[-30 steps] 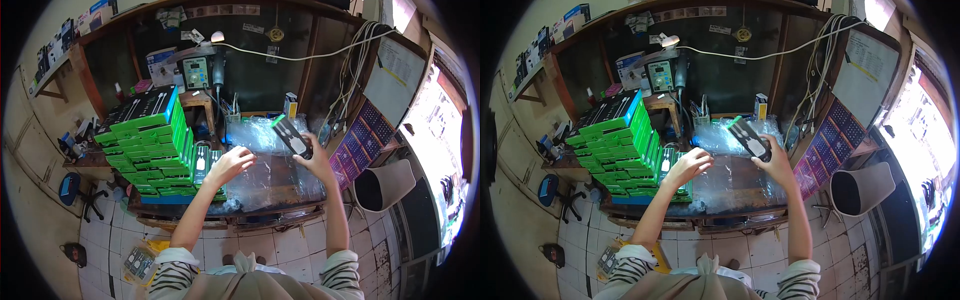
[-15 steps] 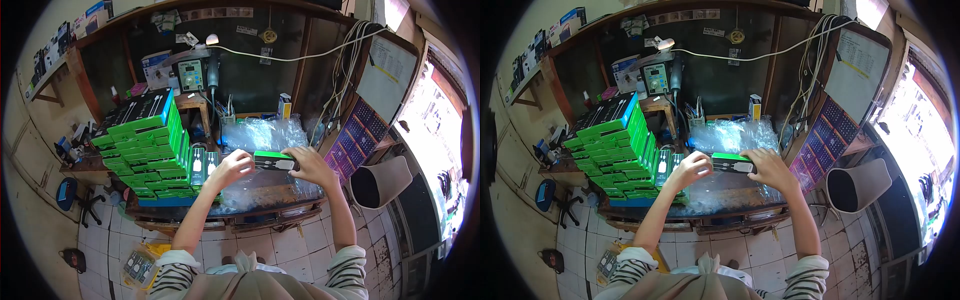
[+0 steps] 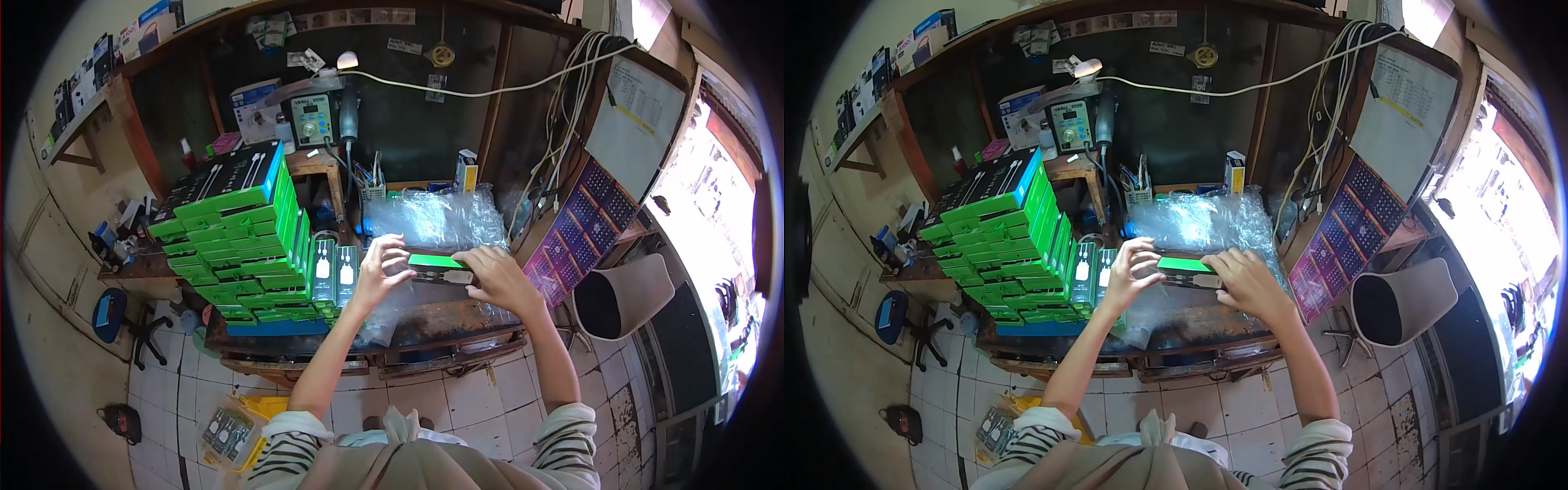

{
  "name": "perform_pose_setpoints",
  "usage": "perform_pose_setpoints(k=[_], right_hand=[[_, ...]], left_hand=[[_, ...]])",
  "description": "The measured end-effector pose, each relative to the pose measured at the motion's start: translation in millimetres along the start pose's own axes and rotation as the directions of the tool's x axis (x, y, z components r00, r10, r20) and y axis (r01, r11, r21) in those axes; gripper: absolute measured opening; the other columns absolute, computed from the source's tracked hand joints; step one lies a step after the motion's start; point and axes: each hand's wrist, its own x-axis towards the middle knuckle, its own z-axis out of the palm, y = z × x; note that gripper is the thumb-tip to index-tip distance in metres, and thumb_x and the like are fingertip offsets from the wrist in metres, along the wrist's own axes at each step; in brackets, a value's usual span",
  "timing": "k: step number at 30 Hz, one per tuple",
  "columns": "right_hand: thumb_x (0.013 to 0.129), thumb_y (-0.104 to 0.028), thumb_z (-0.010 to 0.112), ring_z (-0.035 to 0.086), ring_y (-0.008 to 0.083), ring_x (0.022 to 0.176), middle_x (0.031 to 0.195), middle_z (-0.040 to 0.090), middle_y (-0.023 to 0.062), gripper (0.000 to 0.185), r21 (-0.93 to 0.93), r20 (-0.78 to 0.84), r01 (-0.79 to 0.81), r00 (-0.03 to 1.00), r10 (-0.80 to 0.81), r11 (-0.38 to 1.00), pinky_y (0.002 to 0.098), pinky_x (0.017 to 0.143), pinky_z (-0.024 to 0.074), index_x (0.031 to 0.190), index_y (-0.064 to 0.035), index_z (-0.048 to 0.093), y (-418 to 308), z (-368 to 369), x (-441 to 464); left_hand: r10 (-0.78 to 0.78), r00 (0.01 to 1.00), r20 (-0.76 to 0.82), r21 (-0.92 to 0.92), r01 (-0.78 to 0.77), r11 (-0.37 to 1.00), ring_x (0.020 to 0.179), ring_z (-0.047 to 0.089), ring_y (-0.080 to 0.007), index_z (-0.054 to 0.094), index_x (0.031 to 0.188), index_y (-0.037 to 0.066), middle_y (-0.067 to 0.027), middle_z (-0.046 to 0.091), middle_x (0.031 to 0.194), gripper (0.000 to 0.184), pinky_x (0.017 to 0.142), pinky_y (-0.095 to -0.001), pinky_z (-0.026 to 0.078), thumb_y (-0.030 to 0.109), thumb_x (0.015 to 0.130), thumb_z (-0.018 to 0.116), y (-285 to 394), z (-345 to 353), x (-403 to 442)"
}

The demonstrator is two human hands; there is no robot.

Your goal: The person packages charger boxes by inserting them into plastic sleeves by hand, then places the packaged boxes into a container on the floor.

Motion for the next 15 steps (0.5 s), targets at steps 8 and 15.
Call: perform_pose_setpoints(k=[8,15], right_hand=[[0.061,-0.011,0.068,0.051,0.0224,0.093,0.097,0.054,0.0064,0.055,-0.067,0.029,0.050,0.998,-0.048,0.996,0.0339,0.084,0.0375,0.111,-0.0098,0.047,5,7,5],[0.061,-0.010,0.069,0.051,0.0209,0.094,0.093,0.055,0.0031,0.048,-0.190,0.092,0.162,0.985,-0.147,0.968,0.0336,0.082,0.0373,0.106,-0.0130,0.051,20,28,22]], left_hand=[[-0.235,0.966,0.106,0.022,0.234,0.972,0.093,0.060,-0.0172,0.037,0.120,0.007,-0.0125,0.063,0.099,0.065,0.081,-0.0287,0.048,0.005,0.067,0.074,4,0,0],[-0.303,0.925,0.228,0.060,0.297,0.953,0.090,0.060,-0.0124,0.041,0.117,0.007,-0.0092,0.064,0.094,0.059,0.077,-0.0265,0.048,0.004,0.067,0.073,-3,10,-4]])
